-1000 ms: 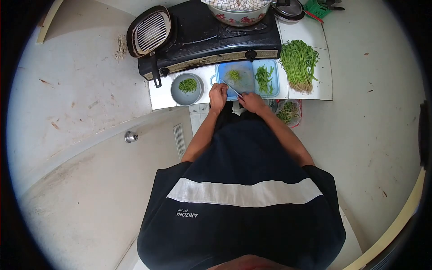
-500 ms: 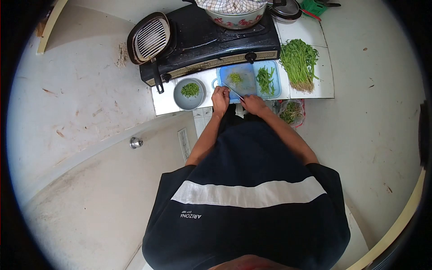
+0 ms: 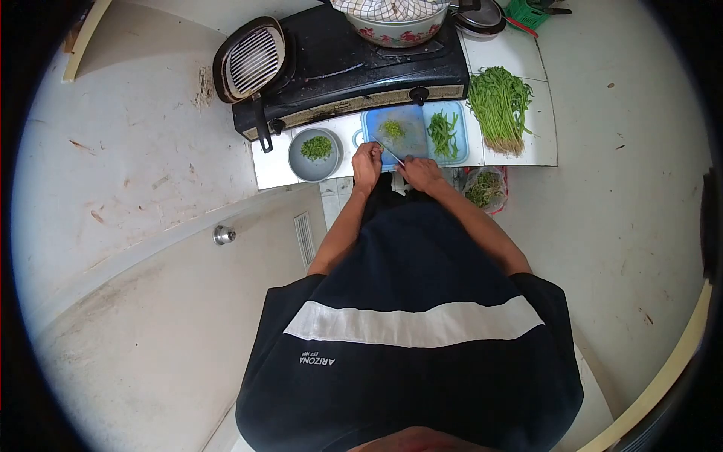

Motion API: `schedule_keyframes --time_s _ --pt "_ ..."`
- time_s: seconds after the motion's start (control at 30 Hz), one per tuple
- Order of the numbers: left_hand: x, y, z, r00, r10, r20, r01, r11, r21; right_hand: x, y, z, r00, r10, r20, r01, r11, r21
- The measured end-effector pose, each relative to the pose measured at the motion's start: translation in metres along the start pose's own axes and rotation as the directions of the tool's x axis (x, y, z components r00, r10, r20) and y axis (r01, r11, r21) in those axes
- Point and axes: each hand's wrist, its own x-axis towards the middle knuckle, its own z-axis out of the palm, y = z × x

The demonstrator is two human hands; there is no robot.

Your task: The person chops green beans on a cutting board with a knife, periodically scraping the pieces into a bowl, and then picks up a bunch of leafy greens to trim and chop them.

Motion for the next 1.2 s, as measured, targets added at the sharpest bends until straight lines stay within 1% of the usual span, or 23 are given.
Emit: schedule_keyframes --time_s 0.03,0.13,0.2,0.23,0.3,0.47,0.53,0.6,0.73,0.8,0.83,0.9,0.93,0.97,1.0,1.03,1.1,1.2 --pt "-0.001 -0.001 -0.001 1.000 0.021 0.008 -0.022 0.999 0.033 0.001 -0.003 0.000 1.000 -0.001 0.001 0.001 1.000 0.000" --pt "-0.001 0.002 -0.003 0.999 0.022 0.037 -0.025 0.997 0.071 0.004 -0.006 0.000 1.000 0.018 0.020 -0.019 1.000 0.025" --pt "-0.001 0.004 -0.004 0.999 0.019 0.037 -0.021 0.998 0.063 -0.004 -0.003 0.001 0.999 -0.011 -0.034 0.009 0.999 -0.036" --pt "-0.001 0.004 -0.004 0.999 0.014 0.036 -0.016 0.998 0.054 -0.006 0.000 0.000 0.999 -0.010 -0.033 0.009 0.999 -0.036" --pt "-0.001 0.004 -0.003 1.000 0.020 0.019 -0.021 0.999 0.050 -0.010 0.009 -0.002 0.998 -0.067 -0.015 0.067 0.998 -0.001" --pt "-0.002 0.002 -0.001 0.999 0.034 -0.011 -0.033 0.999 0.034 -0.005 0.012 -0.005 0.998 -0.047 -0.047 0.047 0.999 0.002" --pt "-0.003 0.002 -0.001 1.000 0.019 -0.018 -0.019 0.999 -0.027 -0.002 0.010 -0.004 0.998 -0.041 -0.043 0.042 0.999 0.018" --pt "-0.003 0.000 -0.001 1.000 0.028 -0.007 -0.028 1.000 -0.007 0.001 0.008 -0.004 0.991 -0.117 -0.068 0.120 0.992 0.033" --pt "0.000 0.000 -0.004 0.999 0.038 0.024 -0.038 0.999 0.031 0.005 0.005 -0.001 0.994 -0.104 -0.033 0.105 0.993 0.052" --pt "0.000 0.004 -0.005 0.999 0.034 0.017 -0.035 0.999 0.028 0.006 0.007 0.005 0.986 -0.142 -0.083 0.145 0.989 0.030" --pt "-0.001 0.005 -0.005 0.999 0.030 0.014 -0.030 0.999 0.022 0.007 0.008 0.009 0.986 -0.144 -0.080 0.146 0.989 0.030" --pt "-0.002 0.005 -0.005 1.000 0.022 0.013 -0.022 1.000 0.013 0.011 0.007 0.016 0.978 -0.165 -0.130 0.163 0.986 -0.026" --pt "-0.002 0.004 -0.004 1.000 0.017 0.012 -0.017 1.000 0.005 0.015 0.005 0.017 0.978 -0.163 -0.129 0.161 0.987 -0.027" --pt "-0.002 0.003 -0.003 1.000 0.016 0.015 -0.016 1.000 0.002 0.021 0.001 0.020 0.984 -0.129 -0.122 0.125 0.991 -0.039" --pt "-0.002 0.001 -0.002 0.999 0.045 -0.004 -0.045 0.999 0.002 0.023 -0.002 0.021 0.989 -0.097 -0.116 0.091 0.994 -0.052" --pt "-0.001 -0.001 -0.001 0.997 0.076 -0.024 -0.076 0.997 0.004 0.023 -0.002 0.021 0.989 -0.096 -0.116 0.090 0.995 -0.054" --pt "-0.002 -0.003 -0.001 0.998 0.064 -0.009 -0.064 0.998 0.008 0.022 -0.004 0.022 0.991 -0.067 -0.117 0.056 0.994 -0.096" --pt "-0.002 -0.003 -0.002 0.999 0.053 -0.002 -0.053 0.999 0.010 0.010 -0.001 0.023 0.986 -0.106 -0.131 0.090 0.988 -0.126"
